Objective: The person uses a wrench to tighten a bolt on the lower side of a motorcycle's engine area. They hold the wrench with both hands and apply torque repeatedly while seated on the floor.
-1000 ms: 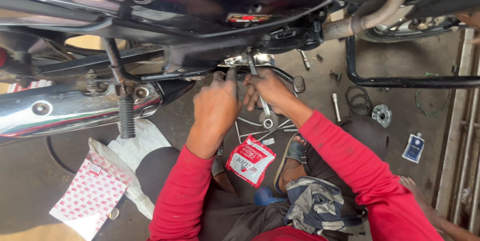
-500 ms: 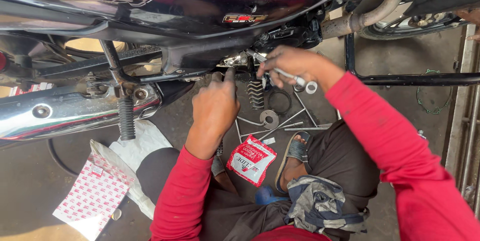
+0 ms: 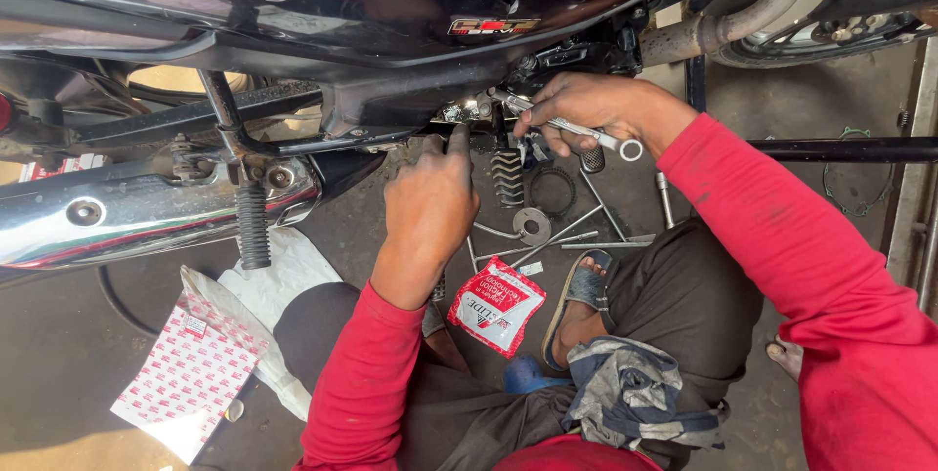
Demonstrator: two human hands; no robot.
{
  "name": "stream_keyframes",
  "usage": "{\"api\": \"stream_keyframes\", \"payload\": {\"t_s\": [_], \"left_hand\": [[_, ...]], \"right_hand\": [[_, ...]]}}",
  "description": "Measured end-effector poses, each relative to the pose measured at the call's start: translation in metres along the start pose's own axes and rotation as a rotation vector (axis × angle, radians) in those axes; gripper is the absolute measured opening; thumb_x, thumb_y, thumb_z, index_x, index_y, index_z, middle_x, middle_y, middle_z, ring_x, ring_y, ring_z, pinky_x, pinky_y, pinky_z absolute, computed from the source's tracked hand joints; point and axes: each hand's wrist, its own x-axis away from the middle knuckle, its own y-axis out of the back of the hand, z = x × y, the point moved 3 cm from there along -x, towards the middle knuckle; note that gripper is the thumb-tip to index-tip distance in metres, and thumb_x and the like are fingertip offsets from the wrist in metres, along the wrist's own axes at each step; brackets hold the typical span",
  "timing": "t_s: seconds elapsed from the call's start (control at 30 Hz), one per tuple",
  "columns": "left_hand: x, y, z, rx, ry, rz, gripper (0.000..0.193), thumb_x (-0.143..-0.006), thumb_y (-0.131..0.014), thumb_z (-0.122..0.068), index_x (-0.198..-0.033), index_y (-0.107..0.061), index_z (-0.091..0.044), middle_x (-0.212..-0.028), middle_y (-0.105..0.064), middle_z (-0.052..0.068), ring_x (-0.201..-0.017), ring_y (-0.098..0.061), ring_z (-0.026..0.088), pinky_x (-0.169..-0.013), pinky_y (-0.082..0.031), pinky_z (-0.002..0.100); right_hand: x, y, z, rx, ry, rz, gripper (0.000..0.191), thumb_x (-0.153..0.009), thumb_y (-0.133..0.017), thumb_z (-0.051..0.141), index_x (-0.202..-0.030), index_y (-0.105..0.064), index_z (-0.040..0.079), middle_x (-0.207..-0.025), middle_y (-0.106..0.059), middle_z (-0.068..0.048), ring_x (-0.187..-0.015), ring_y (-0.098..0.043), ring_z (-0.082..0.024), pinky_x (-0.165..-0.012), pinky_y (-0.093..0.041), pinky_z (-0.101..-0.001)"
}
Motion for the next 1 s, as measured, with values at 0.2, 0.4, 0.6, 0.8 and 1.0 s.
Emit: {"api": "stream_keyframes", "payload": {"t_s": [0.2, 0.4, 0.6, 0.8, 1.0], "left_hand": [[-0.005, -0.003, 0.002, -0.005, 0.009, -0.005, 0.061, -0.076, -0.067, -0.010, -0.136, -0.057, -0.005, -0.116, -0.066, 0.024, -0.085, -0.071, 0.046, -0.068, -0.058, 0.055], [-0.003, -0.004, 0.008, 0.026, 0.035, 0.027, 0.057, -0.081, -0.068, -0.015, -0.137, -0.058, -0.011, -0.118, -0.066, 0.022, -0.089, -0.069, 0.048, -0.072, -0.056, 0.057], [-0.003, -0.003, 0.006, 0.025, 0.036, 0.022, 0.063, -0.077, -0.066, -0.009, -0.139, -0.056, -0.011, -0.120, -0.065, 0.020, -0.092, -0.069, 0.047, -0.075, -0.056, 0.056], [-0.003, -0.004, 0.005, 0.002, 0.051, 0.064, 0.066, -0.077, -0.066, -0.009, -0.142, -0.054, -0.011, -0.120, -0.065, 0.021, -0.092, -0.068, 0.047, -0.075, -0.056, 0.056], [-0.003, -0.005, 0.005, -0.015, 0.024, 0.026, 0.067, -0.075, -0.067, -0.010, -0.141, -0.054, -0.010, -0.120, -0.065, 0.022, -0.090, -0.069, 0.046, -0.072, -0.056, 0.056]], "right_hand": [[-0.038, -0.089, -0.052, -0.606, 0.237, -0.354, 0.016, -0.101, -0.051, 0.016, -0.107, -0.062, 0.005, -0.060, -0.048, 0.003, -0.043, -0.047, -0.010, -0.037, -0.038, -0.0292], [-0.094, -0.143, -0.075, -0.592, 0.593, -0.616, 0.021, -0.112, -0.054, 0.021, -0.101, -0.062, 0.004, -0.069, -0.051, 0.004, -0.056, -0.043, -0.006, -0.047, -0.035, -0.0279], [-0.049, -0.091, -0.063, -0.495, 0.337, -0.363, 0.022, -0.103, -0.055, 0.022, -0.097, -0.063, 0.004, -0.051, -0.037, 0.004, -0.038, -0.033, -0.009, -0.036, -0.028, -0.0303], [-0.022, -0.029, -0.040, 0.029, 0.073, -0.207, 0.032, -0.100, -0.053, 0.029, -0.087, -0.067, 0.003, -0.044, -0.045, -0.007, -0.030, -0.036, -0.017, -0.033, -0.031, -0.0343], [-0.047, -0.071, -0.055, 0.117, 0.475, -0.547, 0.028, -0.103, -0.060, 0.026, -0.092, -0.075, 0.006, -0.069, -0.065, -0.006, -0.057, -0.055, -0.006, -0.055, -0.043, -0.0243]]}}
